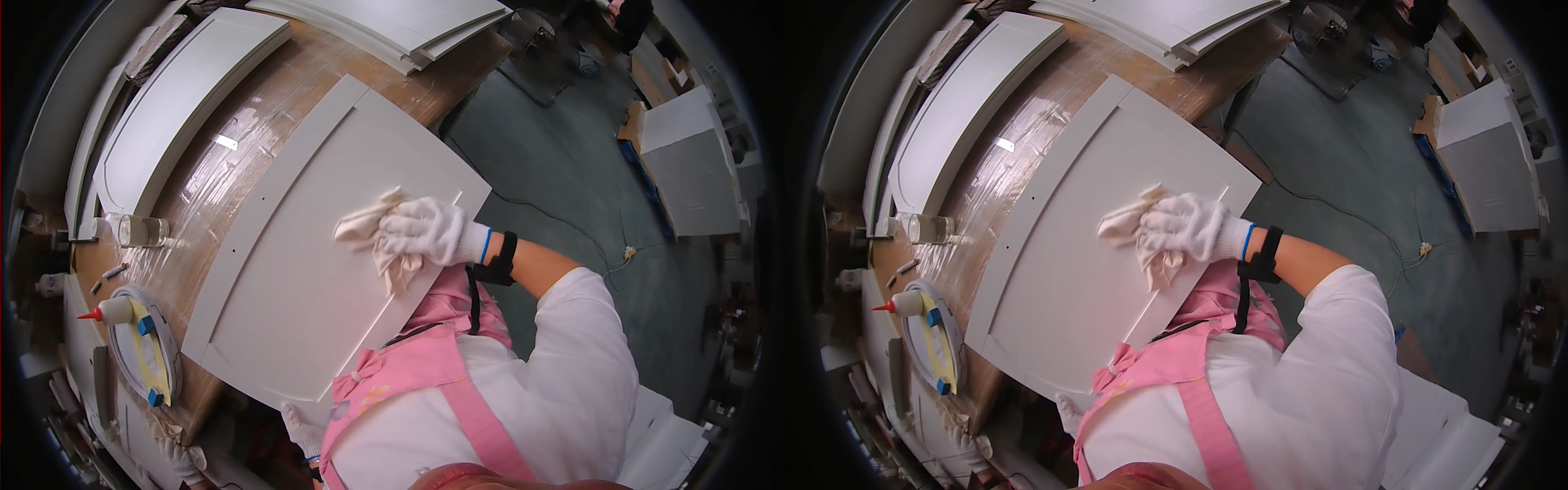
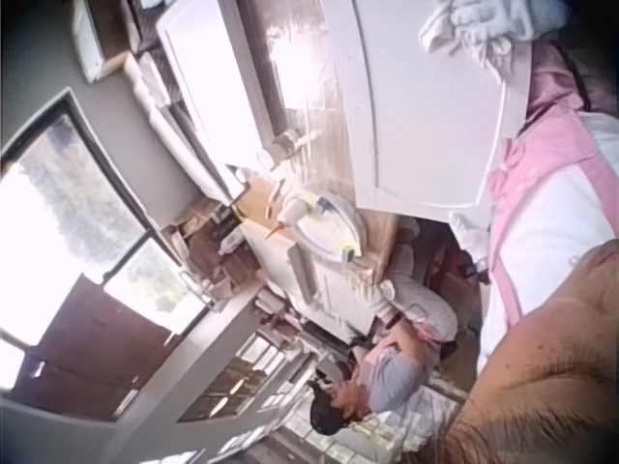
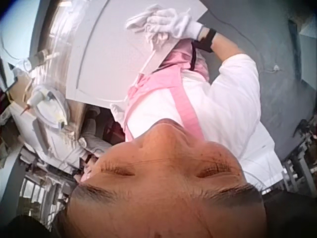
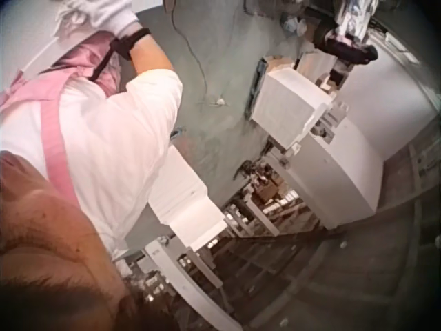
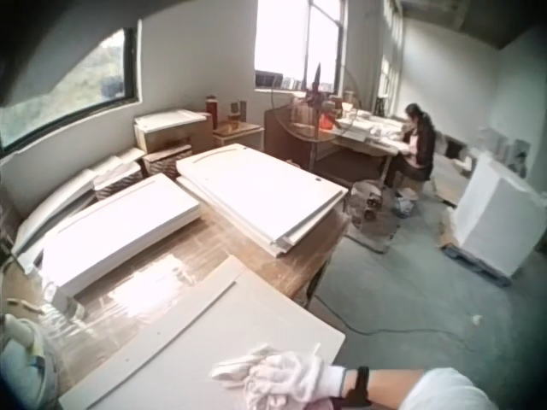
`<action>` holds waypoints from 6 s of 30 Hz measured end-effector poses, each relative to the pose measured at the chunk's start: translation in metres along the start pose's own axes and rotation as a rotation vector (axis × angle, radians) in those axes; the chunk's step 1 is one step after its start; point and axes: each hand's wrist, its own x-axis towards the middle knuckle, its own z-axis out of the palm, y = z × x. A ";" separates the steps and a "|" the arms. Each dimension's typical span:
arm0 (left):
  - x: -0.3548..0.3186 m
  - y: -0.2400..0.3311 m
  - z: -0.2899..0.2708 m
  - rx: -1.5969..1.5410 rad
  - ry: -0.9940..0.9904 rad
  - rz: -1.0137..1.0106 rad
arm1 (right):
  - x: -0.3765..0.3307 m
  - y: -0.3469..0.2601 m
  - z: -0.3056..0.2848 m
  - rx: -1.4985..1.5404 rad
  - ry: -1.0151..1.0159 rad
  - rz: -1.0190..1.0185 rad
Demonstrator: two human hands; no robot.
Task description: Cleaning and finishing white cabinet doors using a cloth and a sanding block to smooth edges.
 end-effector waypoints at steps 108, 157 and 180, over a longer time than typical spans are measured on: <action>-0.002 0.148 0.068 1.076 -0.557 0.553 | 0.158 0.041 0.044 -0.074 -0.248 0.637; -0.008 0.092 0.034 -0.045 -0.569 -0.868 | 0.288 -0.141 0.144 0.264 -0.193 -0.214; -0.040 0.062 -0.006 0.205 -0.655 -0.468 | 0.278 -0.131 0.158 0.055 -0.146 -0.253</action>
